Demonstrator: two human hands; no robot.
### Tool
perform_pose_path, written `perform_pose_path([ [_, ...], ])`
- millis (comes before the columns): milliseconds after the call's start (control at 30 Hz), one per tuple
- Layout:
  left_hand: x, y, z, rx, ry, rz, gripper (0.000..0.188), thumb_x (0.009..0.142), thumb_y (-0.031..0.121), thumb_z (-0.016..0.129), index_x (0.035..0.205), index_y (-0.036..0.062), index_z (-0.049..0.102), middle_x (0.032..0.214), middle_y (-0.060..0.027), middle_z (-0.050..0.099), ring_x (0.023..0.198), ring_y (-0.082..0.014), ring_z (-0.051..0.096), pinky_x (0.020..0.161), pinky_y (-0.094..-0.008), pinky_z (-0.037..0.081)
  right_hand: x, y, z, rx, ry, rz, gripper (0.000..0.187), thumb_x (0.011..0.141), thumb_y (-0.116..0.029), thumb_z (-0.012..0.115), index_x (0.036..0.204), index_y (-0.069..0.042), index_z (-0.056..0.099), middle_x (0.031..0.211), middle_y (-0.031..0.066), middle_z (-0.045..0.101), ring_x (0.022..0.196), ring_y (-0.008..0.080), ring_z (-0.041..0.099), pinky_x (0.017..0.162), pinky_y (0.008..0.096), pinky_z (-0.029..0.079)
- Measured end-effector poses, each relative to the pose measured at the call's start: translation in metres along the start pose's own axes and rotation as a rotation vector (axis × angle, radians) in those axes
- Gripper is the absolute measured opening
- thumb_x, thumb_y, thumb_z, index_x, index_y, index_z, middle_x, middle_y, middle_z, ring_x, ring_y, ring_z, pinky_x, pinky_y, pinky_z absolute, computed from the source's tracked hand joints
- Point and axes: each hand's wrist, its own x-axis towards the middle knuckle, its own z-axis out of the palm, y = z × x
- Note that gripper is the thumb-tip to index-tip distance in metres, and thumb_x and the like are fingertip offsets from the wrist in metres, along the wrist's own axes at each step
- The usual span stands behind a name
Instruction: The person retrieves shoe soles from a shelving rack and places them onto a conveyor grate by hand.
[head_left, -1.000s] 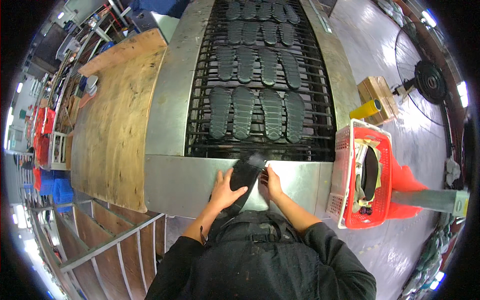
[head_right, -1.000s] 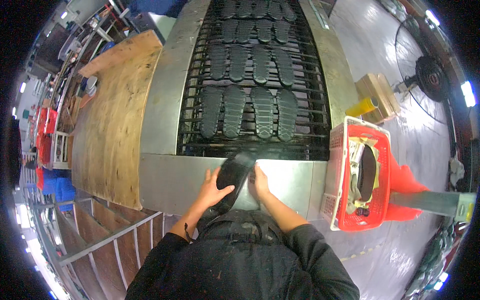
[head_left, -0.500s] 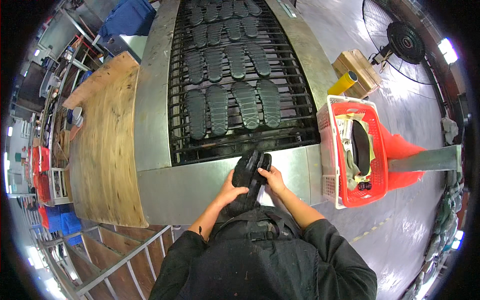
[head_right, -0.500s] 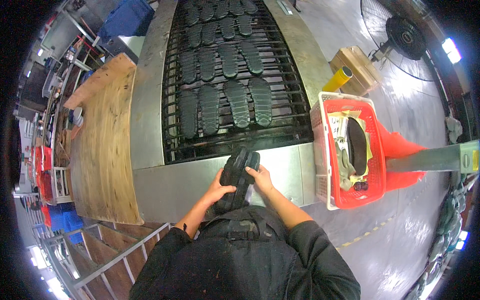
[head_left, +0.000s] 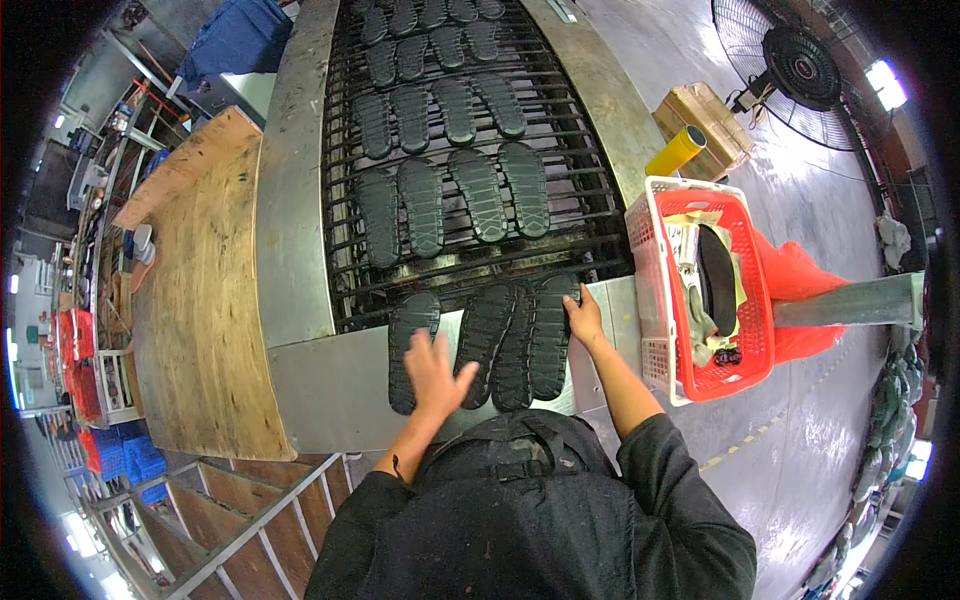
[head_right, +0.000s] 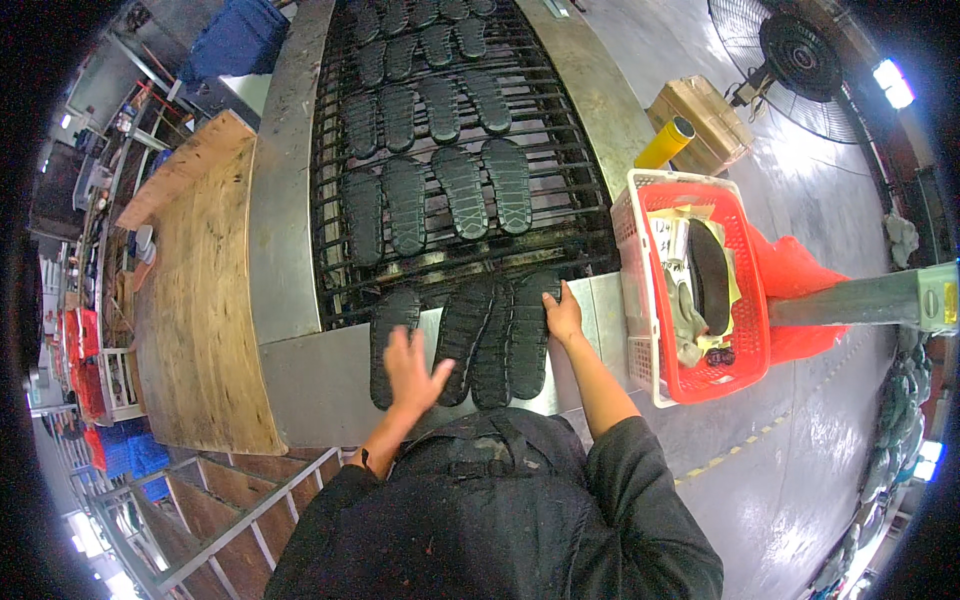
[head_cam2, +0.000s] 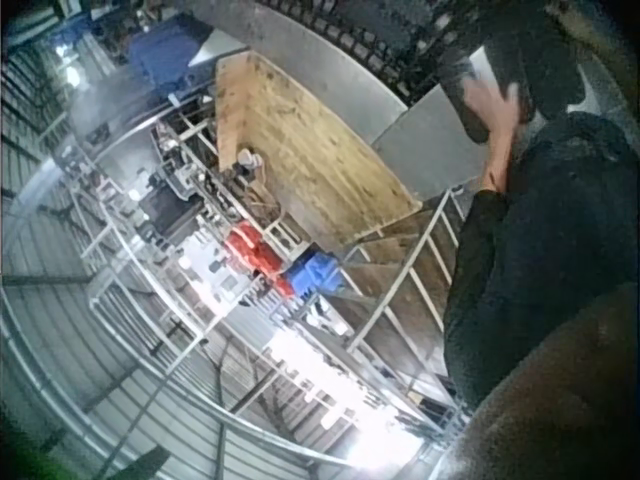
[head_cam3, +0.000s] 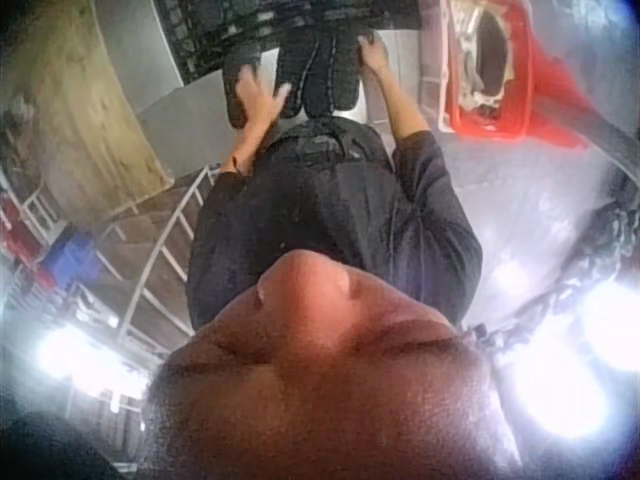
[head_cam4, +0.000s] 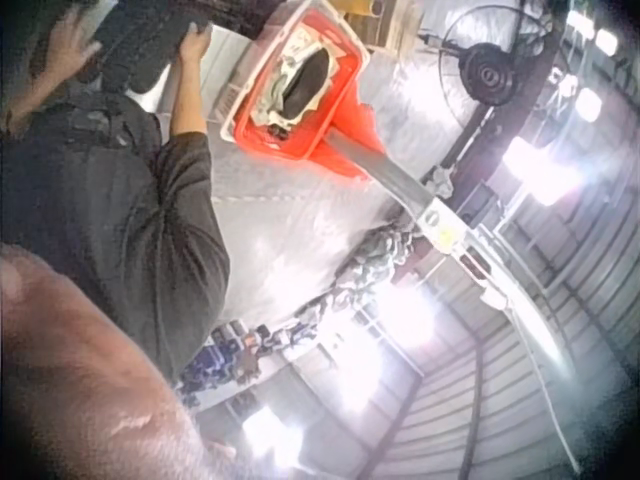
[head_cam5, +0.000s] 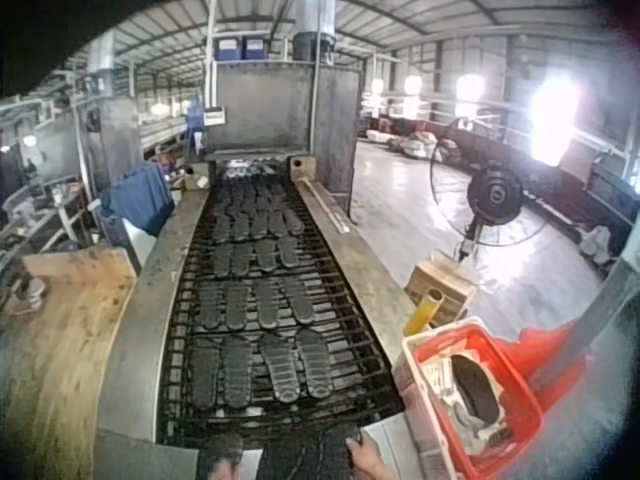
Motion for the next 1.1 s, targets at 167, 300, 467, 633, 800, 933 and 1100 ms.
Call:
perform_pose_path([
  [167,-0.004,0.005,0.032,0.064,-0.150,0.057,0.080,0.088,0.044,0.069,0.155,0.0104,0.042,0.161,-0.0289,0.030,0.148,-0.0529,0.024,0.120,-0.0639,0.019,-0.056,-0.080,0.008,-0.447,0.034,-0.380,0.067,0.089,-0.024,0.072,0.145,0.002,0.047,0.152,0.0333,0.040,0.135,0.0493,0.044,0.115,0.0521,0.035],
  [300,-0.017,-0.034,0.032,0.155,-0.032,0.012,0.078,0.089,0.046,0.068,0.151,0.0051,0.046,0.161,-0.0266,0.033,0.148,-0.0515,0.026,0.119,-0.0656,0.019,-0.125,-0.100,0.030,-0.487,-0.270,-0.596,0.072,0.089,-0.045,0.072,0.147,-0.008,0.052,0.158,0.0349,0.030,0.147,0.0526,0.030,0.120,0.0572,0.026],
  [467,-0.034,-0.055,0.007,0.094,-0.131,0.006,0.082,0.092,0.060,0.064,0.154,0.0096,0.045,0.165,-0.0248,0.026,0.151,-0.0505,0.019,0.117,-0.0711,0.015,-0.126,-0.105,0.057,-0.564,-0.294,-0.648,0.074,0.094,-0.051,0.065,0.153,-0.010,0.046,0.161,0.0334,0.028,0.149,0.0499,0.026,0.122,0.0580,0.022],
  [633,-0.046,-0.081,-0.013,0.215,-0.184,-0.053,0.085,0.090,0.063,0.064,0.158,0.0167,0.040,0.167,-0.0253,0.019,0.154,-0.0514,0.008,0.115,-0.0752,0.007,-0.121,-0.108,0.076,-0.538,-0.258,-0.463,0.083,0.098,-0.056,0.055,0.155,0.001,0.037,0.159,0.0296,0.034,0.149,0.0472,0.027,0.123,0.0581,0.018],
  [800,-0.045,-0.080,0.005,0.192,-0.117,-0.182,0.088,0.090,0.066,0.064,0.158,0.0161,0.039,0.168,-0.0285,0.012,0.153,-0.0552,0.001,0.110,-0.0813,0.004,-0.126,-0.121,0.064,-0.691,-0.476,-0.487,0.082,0.097,-0.060,0.055,0.154,-0.003,0.040,0.161,0.0291,0.032,0.152,0.0462,0.022,0.124,0.0585,0.013],
  [933,-0.038,-0.075,0.004,0.190,-0.106,-0.155,0.087,0.089,0.068,0.063,0.155,0.0151,0.046,0.166,-0.0301,0.016,0.152,-0.0578,0.005,0.108,-0.0830,0.006,-0.130,-0.098,0.038,-0.635,-0.392,-0.526,0.086,0.089,-0.066,0.061,0.152,-0.009,0.047,0.164,0.0288,0.024,0.153,0.0488,0.018,0.121,0.0650,0.012],
  [1100,-0.003,-0.052,0.014,0.194,-0.099,-0.173,0.087,0.088,0.069,0.063,0.154,0.0148,0.047,0.166,-0.0296,0.018,0.151,-0.0592,0.007,0.107,-0.0838,0.007,-0.104,-0.114,0.068,-0.699,-0.436,-0.600,0.083,0.089,-0.068,0.060,0.153,-0.016,0.049,0.165,0.0272,0.026,0.154,0.0477,0.018,0.120,0.0673,0.011],
])
